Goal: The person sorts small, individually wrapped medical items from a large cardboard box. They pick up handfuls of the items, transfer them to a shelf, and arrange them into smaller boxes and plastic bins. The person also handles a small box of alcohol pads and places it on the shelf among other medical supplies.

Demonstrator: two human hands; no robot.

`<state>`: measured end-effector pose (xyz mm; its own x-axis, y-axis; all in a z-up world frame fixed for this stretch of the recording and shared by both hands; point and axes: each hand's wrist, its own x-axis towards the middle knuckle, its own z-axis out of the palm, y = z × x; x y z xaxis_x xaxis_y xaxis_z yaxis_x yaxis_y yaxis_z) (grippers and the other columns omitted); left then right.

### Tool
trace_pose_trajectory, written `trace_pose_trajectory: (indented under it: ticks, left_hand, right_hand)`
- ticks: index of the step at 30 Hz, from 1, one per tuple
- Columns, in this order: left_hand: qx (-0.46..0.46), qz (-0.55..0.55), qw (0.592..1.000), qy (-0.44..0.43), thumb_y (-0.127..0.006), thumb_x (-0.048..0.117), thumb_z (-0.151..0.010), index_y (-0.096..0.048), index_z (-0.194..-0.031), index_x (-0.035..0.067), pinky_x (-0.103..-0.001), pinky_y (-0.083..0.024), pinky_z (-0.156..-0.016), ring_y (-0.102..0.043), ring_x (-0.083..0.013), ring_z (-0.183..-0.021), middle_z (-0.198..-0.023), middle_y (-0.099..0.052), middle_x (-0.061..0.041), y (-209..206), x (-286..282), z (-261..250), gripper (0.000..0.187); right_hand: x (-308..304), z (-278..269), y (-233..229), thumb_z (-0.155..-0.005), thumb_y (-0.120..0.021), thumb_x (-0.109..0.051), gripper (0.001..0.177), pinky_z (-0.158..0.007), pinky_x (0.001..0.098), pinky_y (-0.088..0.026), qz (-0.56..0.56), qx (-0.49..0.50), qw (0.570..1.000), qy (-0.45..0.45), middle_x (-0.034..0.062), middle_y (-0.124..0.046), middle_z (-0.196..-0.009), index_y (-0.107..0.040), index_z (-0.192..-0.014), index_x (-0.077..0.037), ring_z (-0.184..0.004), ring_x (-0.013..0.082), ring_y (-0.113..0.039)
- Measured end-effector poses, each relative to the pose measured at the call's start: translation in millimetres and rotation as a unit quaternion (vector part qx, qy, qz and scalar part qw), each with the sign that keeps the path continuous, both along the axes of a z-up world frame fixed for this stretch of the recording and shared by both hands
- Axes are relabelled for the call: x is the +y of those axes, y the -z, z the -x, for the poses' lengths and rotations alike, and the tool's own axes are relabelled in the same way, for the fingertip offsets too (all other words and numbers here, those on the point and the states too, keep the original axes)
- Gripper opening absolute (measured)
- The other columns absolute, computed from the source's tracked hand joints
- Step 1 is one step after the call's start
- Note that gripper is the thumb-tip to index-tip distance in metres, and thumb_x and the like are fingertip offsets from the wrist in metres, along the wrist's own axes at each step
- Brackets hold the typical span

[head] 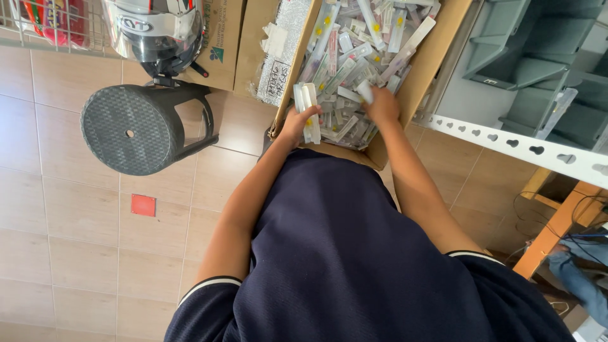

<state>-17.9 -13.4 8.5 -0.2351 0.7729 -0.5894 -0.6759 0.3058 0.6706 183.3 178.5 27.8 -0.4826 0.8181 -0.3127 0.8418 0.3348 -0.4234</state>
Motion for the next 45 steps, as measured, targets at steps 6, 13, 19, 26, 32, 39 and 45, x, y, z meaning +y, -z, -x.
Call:
trace_pose_trajectory:
  ticks: [6, 13, 19, 26, 32, 39, 45]
  left_hand:
    - [-0.076, 0.002, 0.997, -0.026, -0.065, 0.016, -0.084, -0.048, -0.137, -0.001, -0.046, -0.063, -0.074, -0.073, -0.0263, -0.089, -0.113, -0.073, -0.016, -1, 1, 2, 0.058]
    - [-0.04, -0.052, 0.998, -0.01, -0.072, 0.012, -0.082, -0.047, -0.138, 0.0, -0.045, -0.061, -0.09, -0.074, -0.0275, -0.099, -0.119, -0.073, -0.016, 29, 8, -14, 0.063]
    - [-0.022, -0.133, 0.991, 0.025, -0.086, 0.017, -0.08, -0.044, -0.144, 0.006, -0.037, -0.048, -0.104, -0.062, -0.0213, -0.121, -0.13, -0.064, -0.007, 6, 12, -12, 0.077]
    - [-0.009, -0.053, 0.997, -0.049, -0.087, 0.008, -0.075, -0.062, -0.127, 0.0, -0.04, -0.057, -0.092, -0.069, -0.0234, -0.104, -0.114, -0.071, -0.009, -3, 1, 5, 0.059]
    - [0.023, -0.094, 0.995, -0.032, -0.086, 0.004, -0.074, -0.06, -0.127, 0.002, -0.039, -0.057, -0.09, -0.068, -0.0208, -0.101, -0.11, -0.069, -0.008, -45, -16, 27, 0.059]
    - [-0.079, -0.083, 0.992, 0.055, -0.084, 0.012, -0.073, -0.062, -0.127, 0.005, -0.037, -0.055, -0.093, -0.067, -0.0194, -0.101, -0.109, -0.069, -0.007, -52, -45, 15, 0.059]
    - [-0.02, -0.088, 0.985, 0.147, -0.087, 0.015, -0.079, -0.065, -0.129, 0.001, -0.036, -0.052, -0.099, -0.065, -0.0191, -0.106, -0.112, -0.069, -0.007, -25, -42, 5, 0.057]
  right_hand:
    - [-14, 12, 0, -0.081, -0.084, -0.026, 0.038, -0.088, 0.048, -0.051, -0.056, -0.029, 0.998, -0.026, 0.0228, -0.058, -0.116, -0.075, -0.112, -0.005, -0.106, 0.0427, -0.061]
    - [-52, 47, -11, -0.088, -0.074, -0.055, 0.059, -0.097, 0.0387, -0.05, 0.148, 0.097, 0.982, 0.06, 0.0191, -0.066, -0.121, -0.071, -0.11, -0.001, -0.111, 0.0322, -0.063]
    - [-81, 71, -11, -0.093, -0.041, -0.08, 0.088, -0.114, 0.0406, -0.039, 0.452, 0.294, 0.836, 0.106, 0.0142, -0.054, -0.143, -0.045, -0.146, -0.011, -0.132, 0.0241, -0.051]
    - [-41, 62, -2, -0.081, -0.025, -0.09, 0.101, -0.102, 0.0402, -0.041, 0.594, 0.302, 0.744, 0.044, 0.0066, -0.058, -0.142, -0.048, -0.149, -0.02, -0.125, 0.0223, -0.054]
    - [-69, 71, 17, -0.091, -0.058, -0.064, 0.062, -0.08, 0.0465, -0.057, 0.254, -0.068, 0.963, -0.055, 0.0188, -0.077, -0.096, -0.077, -0.099, -0.005, -0.09, 0.0352, -0.075]
    - [-94, 74, 6, -0.078, -0.075, -0.036, 0.035, -0.071, 0.0531, -0.055, 0.08, -0.018, 0.983, -0.164, 0.0225, -0.071, -0.09, -0.075, -0.094, -0.005, -0.086, 0.0448, -0.069]
    - [-44, 71, 47, -0.091, -0.068, -0.019, 0.022, -0.068, 0.0501, -0.049, 0.04, 0.172, 0.984, 0.008, 0.0199, -0.064, -0.08, -0.053, -0.088, -0.004, -0.076, 0.0408, -0.065]
